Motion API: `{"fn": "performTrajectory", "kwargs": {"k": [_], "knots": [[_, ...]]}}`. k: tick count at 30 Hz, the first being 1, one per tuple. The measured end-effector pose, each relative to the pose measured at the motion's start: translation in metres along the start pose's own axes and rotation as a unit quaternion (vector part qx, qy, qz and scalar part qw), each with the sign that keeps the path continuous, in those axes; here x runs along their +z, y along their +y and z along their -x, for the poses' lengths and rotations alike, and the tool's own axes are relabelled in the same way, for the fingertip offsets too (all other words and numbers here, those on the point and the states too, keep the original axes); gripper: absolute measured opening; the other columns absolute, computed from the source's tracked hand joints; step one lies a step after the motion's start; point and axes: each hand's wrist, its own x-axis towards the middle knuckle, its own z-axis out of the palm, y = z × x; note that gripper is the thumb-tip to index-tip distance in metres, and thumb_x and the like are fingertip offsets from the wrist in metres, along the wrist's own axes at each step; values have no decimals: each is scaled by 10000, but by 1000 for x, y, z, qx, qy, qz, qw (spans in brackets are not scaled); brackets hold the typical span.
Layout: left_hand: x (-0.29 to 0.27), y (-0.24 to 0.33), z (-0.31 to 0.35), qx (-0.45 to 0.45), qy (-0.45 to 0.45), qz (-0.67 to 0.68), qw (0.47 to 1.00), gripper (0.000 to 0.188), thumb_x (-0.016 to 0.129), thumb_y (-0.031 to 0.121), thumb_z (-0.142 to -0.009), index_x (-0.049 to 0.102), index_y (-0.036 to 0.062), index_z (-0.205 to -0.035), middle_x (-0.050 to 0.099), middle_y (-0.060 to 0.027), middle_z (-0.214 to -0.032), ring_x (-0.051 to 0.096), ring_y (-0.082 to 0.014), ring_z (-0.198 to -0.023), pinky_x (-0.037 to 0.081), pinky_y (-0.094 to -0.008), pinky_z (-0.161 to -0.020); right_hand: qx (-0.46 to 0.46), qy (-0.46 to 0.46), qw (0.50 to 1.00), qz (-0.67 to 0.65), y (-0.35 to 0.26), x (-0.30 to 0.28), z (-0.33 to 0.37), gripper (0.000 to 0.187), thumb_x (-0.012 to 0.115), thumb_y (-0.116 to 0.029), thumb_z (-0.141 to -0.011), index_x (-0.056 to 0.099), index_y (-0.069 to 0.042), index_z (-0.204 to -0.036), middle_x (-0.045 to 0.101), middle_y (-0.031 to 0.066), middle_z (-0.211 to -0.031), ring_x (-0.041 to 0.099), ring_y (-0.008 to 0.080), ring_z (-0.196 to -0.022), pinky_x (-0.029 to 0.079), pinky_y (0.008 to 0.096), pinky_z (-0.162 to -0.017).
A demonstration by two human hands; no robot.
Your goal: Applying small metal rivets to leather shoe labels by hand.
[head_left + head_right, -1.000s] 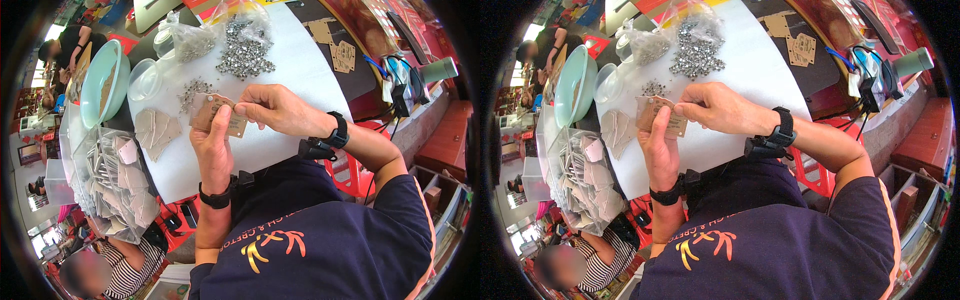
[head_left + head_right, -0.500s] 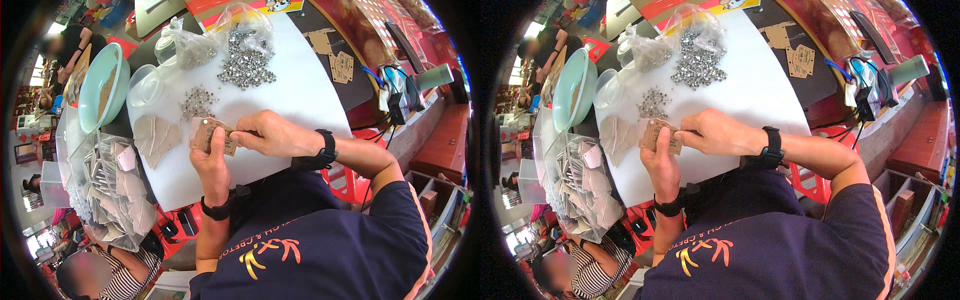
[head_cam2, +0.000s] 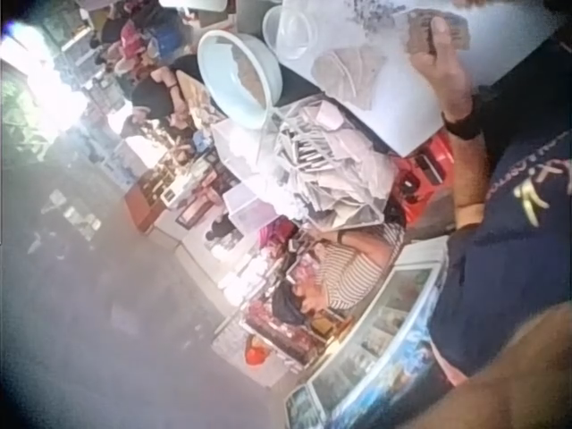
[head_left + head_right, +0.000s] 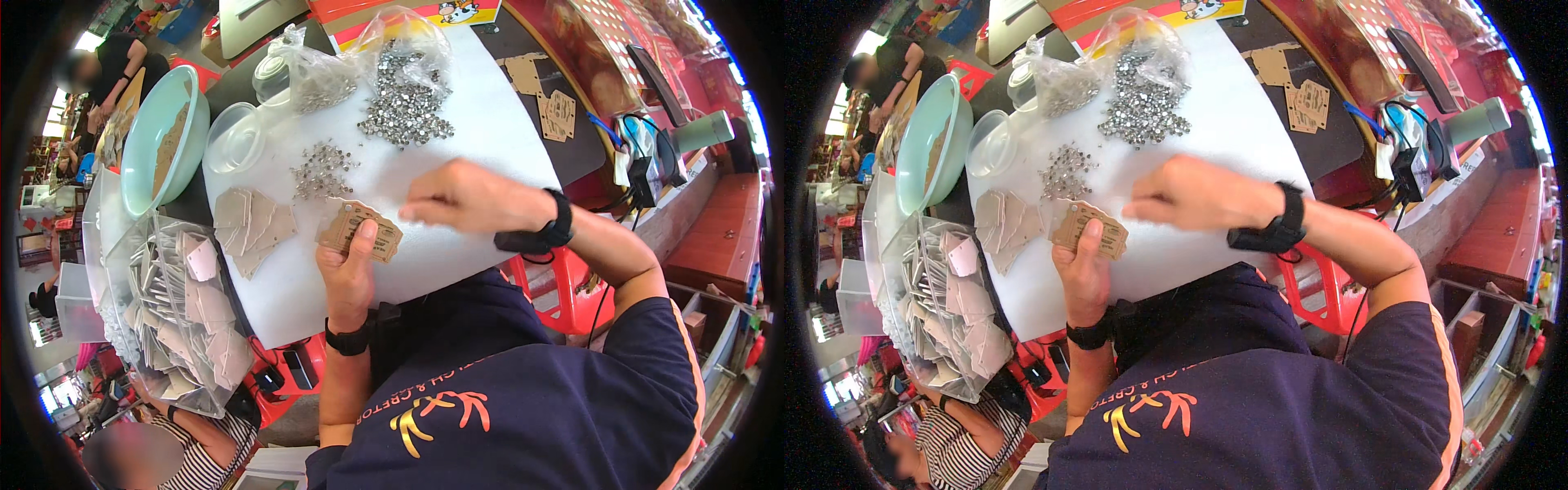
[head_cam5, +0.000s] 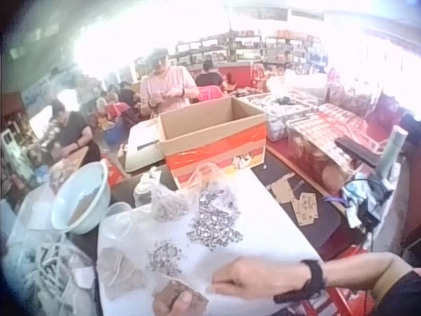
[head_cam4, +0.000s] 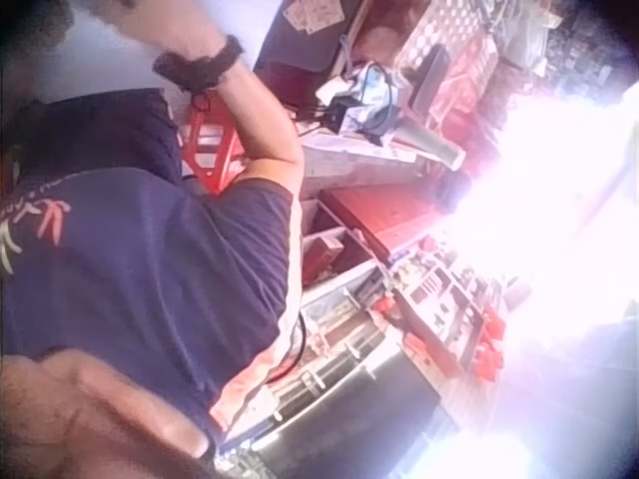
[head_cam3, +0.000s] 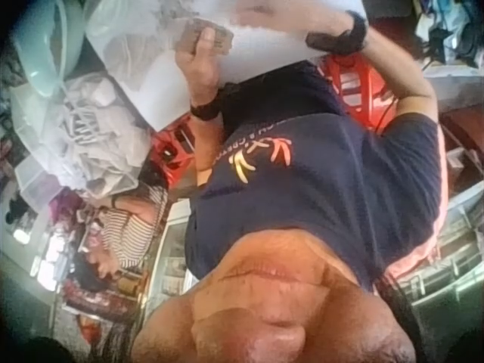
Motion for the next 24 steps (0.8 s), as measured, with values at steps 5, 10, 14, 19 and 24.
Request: {"fn": "performTrajectory", "kwargs": {"k": [5,10,14,19,24], "knots": [[-2,0,-1,5,-10,9,1000,183,619,90,-942,610,35,-1117,635,-13,-982,589,-88,-856,494,-259,-752,36,194,965,172,29,-44,5,144,659,-177,-843,664,-34,-865,662,152,-772,652,331,-714,511,388,-671],[1,3,-1,-16,-15,21,1000,185,616,79,-940,606,21,-1116,635,-20,-983,594,-94,-857,496,-259,-753,58,200,959,192,45,-54,5,116,652,-154,-833,661,-41,-855,670,131,-811,653,326,-734,513,389,-682],[-1,-2,-3,1,-11,-2,1000,226,603,102,-940,580,46,-1159,630,-21,-957,617,-126,-784,523,-290,-609,-13,190,949,250,44,-46,-2,85,660,-99,-840,674,-30,-889,657,104,-843,650,255,-707,511,344,-665],[1,-1,-3,11,-4,-18,1000,214,593,99,-947,581,46,-1154,625,-18,-958,612,-116,-797,523,-284,-625,-9,148,923,355,42,-47,-7,91,654,-134,-835,680,-52,-862,638,98,-868,644,304,-731,506,398,-672],[1,-2,-3,11,-5,-18,1000,215,593,101,-948,579,43,-1154,622,-21,-959,610,-115,-796,523,-284,-626,-11,148,907,394,45,-46,-13,95,642,-125,-824,666,-37,-853,631,109,-854,634,317,-732,501,402,-676]]}}
